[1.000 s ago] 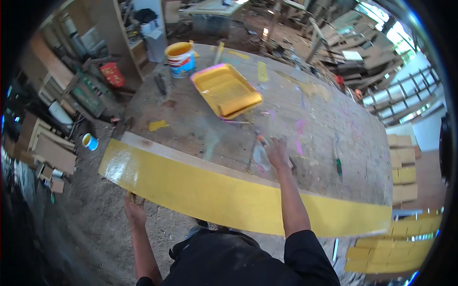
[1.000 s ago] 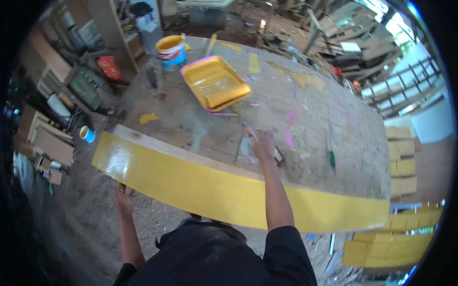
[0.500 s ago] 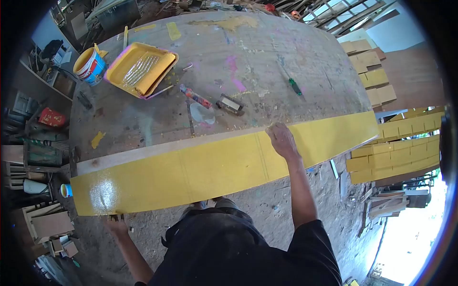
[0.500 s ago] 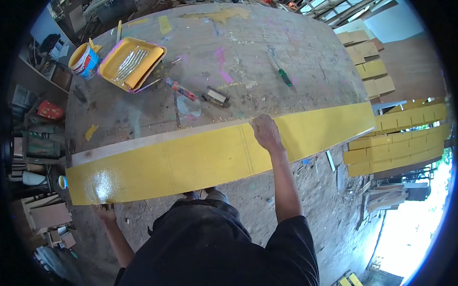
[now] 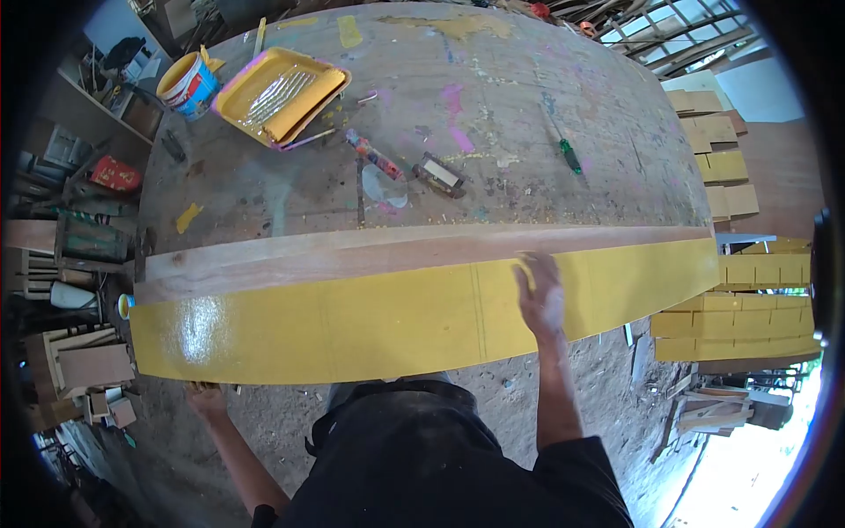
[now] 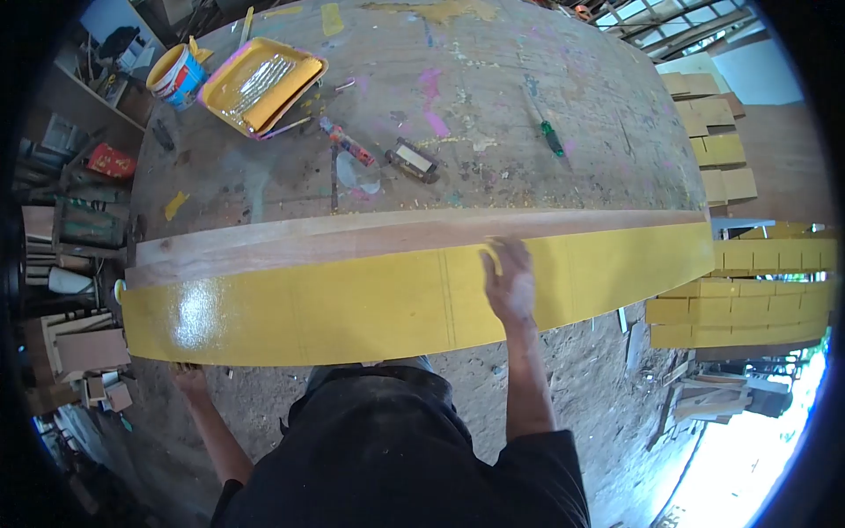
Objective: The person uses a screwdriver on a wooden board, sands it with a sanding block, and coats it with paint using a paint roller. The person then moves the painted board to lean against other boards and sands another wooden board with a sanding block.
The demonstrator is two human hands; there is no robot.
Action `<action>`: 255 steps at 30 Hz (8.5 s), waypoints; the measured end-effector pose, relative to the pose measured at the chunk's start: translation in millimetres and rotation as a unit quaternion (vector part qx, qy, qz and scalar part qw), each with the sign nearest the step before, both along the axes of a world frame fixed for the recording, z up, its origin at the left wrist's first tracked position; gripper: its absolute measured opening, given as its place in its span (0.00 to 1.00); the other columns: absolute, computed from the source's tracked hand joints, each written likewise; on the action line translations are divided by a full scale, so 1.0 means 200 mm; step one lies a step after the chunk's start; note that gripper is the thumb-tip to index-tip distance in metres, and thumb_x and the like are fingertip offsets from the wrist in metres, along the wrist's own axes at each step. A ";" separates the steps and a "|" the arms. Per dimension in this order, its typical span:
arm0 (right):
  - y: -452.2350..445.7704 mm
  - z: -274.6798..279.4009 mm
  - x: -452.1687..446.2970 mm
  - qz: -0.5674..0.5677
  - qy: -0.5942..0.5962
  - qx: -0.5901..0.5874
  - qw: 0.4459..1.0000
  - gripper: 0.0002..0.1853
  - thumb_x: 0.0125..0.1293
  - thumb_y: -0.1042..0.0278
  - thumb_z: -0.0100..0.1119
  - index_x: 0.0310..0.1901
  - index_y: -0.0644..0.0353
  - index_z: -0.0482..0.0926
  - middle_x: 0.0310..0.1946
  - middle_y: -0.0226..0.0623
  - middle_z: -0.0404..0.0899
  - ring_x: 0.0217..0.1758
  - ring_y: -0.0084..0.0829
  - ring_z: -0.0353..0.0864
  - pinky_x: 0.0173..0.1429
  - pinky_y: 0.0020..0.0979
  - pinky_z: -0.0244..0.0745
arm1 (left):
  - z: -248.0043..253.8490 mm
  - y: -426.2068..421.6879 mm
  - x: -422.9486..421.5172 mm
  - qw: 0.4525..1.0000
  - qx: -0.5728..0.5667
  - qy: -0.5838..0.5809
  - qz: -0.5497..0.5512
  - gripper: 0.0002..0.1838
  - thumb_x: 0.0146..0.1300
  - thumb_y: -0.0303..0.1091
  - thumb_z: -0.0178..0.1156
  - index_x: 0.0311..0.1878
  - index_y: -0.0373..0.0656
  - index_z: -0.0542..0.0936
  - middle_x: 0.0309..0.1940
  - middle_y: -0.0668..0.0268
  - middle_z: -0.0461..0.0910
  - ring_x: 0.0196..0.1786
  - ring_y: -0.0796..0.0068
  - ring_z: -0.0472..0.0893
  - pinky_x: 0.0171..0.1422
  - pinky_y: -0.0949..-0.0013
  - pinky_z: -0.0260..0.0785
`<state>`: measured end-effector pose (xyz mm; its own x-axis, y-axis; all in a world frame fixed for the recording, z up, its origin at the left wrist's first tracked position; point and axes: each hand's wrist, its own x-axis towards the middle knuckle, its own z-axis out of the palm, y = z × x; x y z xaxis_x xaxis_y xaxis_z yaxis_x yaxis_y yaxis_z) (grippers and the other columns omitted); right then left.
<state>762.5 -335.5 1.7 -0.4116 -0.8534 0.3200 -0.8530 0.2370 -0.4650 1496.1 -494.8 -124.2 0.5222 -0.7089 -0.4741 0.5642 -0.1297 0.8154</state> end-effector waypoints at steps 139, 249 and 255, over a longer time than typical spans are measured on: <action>-5.03 2.55 9.08 0.564 -0.295 -0.467 0.614 0.22 0.79 0.51 0.52 0.59 0.58 0.84 0.77 0.50 0.69 0.85 0.47 0.57 0.84 0.66 0.41 | 2.81 -3.18 6.66 0.724 -0.388 -0.554 -0.131 0.57 0.75 0.74 0.45 0.84 0.44 0.28 0.67 0.49 0.45 0.72 0.53 0.53 0.81 0.53 0.47; -9.13 -0.29 13.41 0.617 -0.485 0.165 0.597 0.26 0.75 0.59 0.68 0.67 0.66 0.79 0.63 0.40 0.82 0.67 0.31 0.79 0.73 0.36 0.72 | 0.65 -7.28 10.70 0.954 -0.188 -0.227 0.050 0.38 0.83 0.55 0.51 0.85 0.42 0.58 0.81 0.60 0.66 0.82 0.65 0.65 0.85 0.59 0.54; -8.09 -0.85 12.49 0.441 -0.609 0.368 0.547 0.20 0.73 0.56 0.66 0.59 0.59 0.85 0.56 0.34 0.86 0.59 0.28 0.85 0.66 0.39 0.78 | -0.58 -6.02 9.77 0.983 0.041 -0.135 -0.120 0.23 0.79 0.44 0.58 0.70 0.44 0.77 0.65 0.66 0.82 0.65 0.70 0.83 0.62 0.63 0.77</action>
<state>3260.3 -1952.9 -167.5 0.7390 -0.6053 -0.2959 0.0513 0.4884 -0.8711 3450.0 -1699.6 -240.6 0.4591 -0.7922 -0.4021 0.2747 -0.3038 0.9123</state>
